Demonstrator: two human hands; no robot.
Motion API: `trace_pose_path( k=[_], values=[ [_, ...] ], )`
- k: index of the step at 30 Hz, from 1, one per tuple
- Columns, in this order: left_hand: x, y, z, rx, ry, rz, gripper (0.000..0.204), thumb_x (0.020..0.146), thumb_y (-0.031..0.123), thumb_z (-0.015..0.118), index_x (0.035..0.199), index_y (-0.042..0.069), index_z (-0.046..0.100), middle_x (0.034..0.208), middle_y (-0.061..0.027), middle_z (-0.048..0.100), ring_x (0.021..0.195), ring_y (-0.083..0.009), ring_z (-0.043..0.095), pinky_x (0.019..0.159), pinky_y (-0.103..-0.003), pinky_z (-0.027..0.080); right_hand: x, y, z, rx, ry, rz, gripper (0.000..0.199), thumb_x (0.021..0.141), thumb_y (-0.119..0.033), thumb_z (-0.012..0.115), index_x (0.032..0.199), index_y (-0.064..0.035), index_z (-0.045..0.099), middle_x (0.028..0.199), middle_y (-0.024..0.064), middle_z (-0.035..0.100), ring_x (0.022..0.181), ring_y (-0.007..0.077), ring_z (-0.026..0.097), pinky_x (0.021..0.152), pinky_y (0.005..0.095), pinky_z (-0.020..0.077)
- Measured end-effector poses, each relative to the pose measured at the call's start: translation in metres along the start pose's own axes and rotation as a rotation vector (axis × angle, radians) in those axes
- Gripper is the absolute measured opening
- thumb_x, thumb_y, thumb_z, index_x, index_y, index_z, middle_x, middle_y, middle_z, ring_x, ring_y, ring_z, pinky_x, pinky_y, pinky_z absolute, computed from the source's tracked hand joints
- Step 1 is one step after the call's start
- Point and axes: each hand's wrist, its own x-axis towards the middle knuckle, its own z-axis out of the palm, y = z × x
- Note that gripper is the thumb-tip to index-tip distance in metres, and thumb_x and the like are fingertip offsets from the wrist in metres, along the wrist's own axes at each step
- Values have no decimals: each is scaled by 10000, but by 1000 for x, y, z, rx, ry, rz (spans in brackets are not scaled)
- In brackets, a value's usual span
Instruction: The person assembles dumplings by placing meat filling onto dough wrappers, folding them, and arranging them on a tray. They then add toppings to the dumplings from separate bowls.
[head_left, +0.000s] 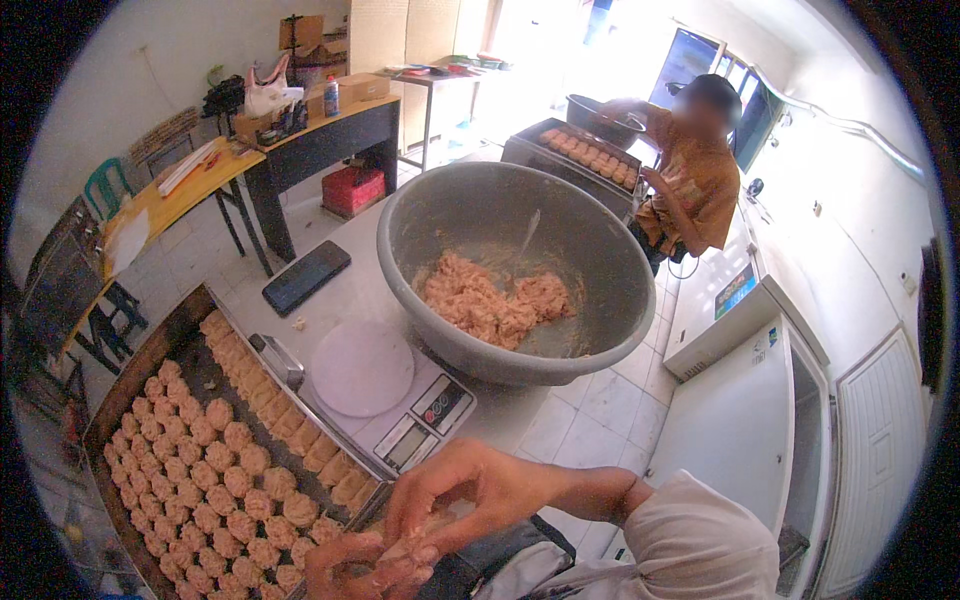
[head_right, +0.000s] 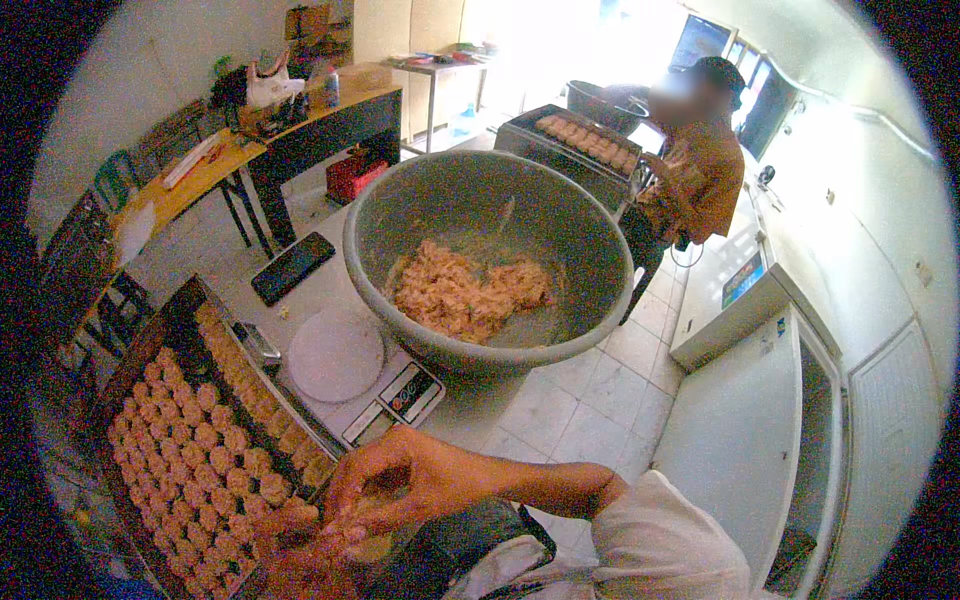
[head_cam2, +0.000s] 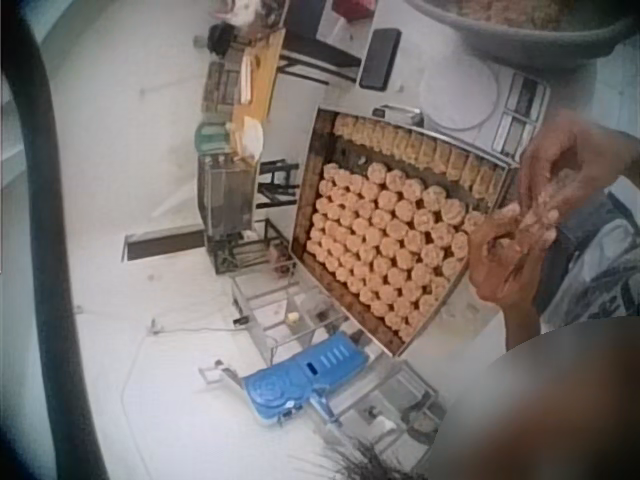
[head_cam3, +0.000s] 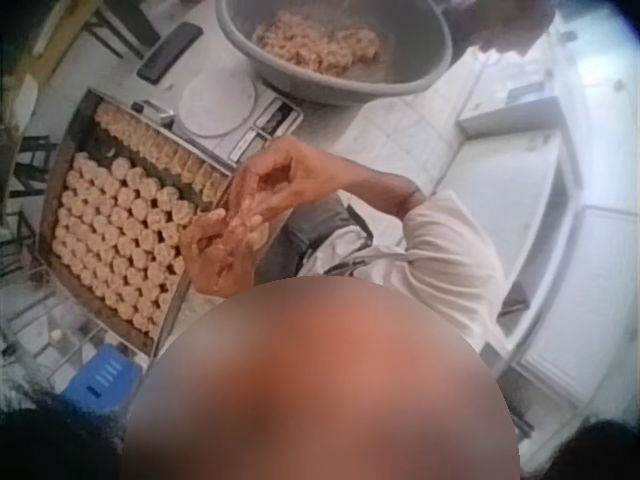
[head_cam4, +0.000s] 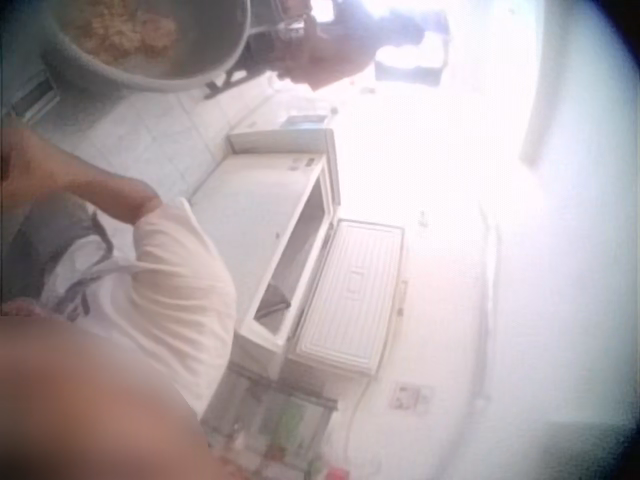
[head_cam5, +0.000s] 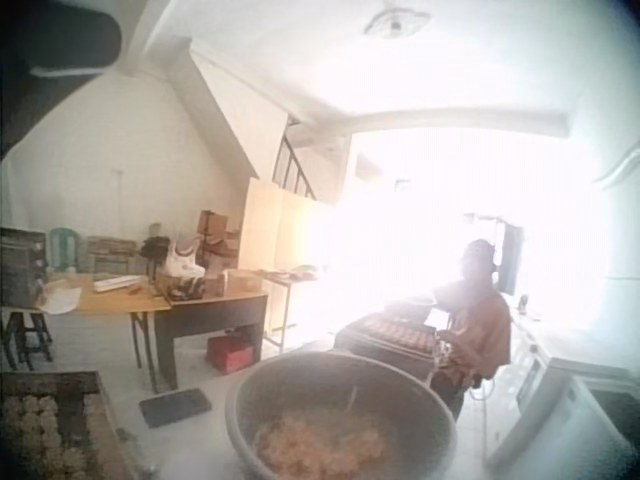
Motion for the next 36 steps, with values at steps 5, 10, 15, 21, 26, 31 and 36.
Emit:
trace_pose_path(
  k=[5,10,15,21,26,31,36],
  values=[
    [2,8,-1,-38,28,-141,203,849,139,827,992,37,725,1112,-107,648,851,-200,633,676,-296,523,-7,-4,-1,-203,-5,56,247,888,-168,768,1093,-44,707,1101,100,731,1016,272,702,898,384,552],
    [2,-6,-7,32,-15,100,261,889,141,785,1111,30,702,1083,-98,658,815,-178,609,675,-290,510,-5,0,10,-235,-62,-60,230,898,-179,755,1078,-49,699,1110,103,719,1031,274,691,883,405,554],
    [-26,-23,-15,-498,80,-480,249,895,114,764,1115,13,707,1116,-120,665,809,-187,620,670,-291,515,-5,-2,12,-208,-36,32,212,908,-193,750,1045,-45,686,1092,101,716,1037,270,686,896,391,543],
    [-36,-34,-10,-391,6,-28,232,889,34,716,1112,-31,717,1211,-193,661,818,-204,663,671,-276,541,-6,-6,11,-83,-54,40,195,892,-197,768,992,-50,687,1058,100,716,1020,251,684,880,385,540],
    [-18,-27,-5,-656,-131,73,267,763,-39,807,1021,-26,737,1252,-239,642,863,-223,694,676,-276,565,-7,-6,15,-133,-137,19,213,886,-172,760,1052,-63,683,1047,99,702,1023,285,672,908,406,529],
    [-19,-1,-7,-479,-25,-374,230,720,-30,868,916,-2,751,1218,-217,646,856,-207,695,697,-290,577,-9,-11,9,-239,-271,-60,246,902,-117,710,1138,-67,667,1214,136,626,1137,329,611,962,423,509],
    [-18,-11,-13,-248,-118,-229,232,762,5,857,967,11,748,1199,-202,647,869,-187,691,716,-293,577,-8,-14,6,-263,-339,-44,299,905,23,666,1196,-3,605,1215,168,580,1129,320,602,925,392,500]
  ],
)
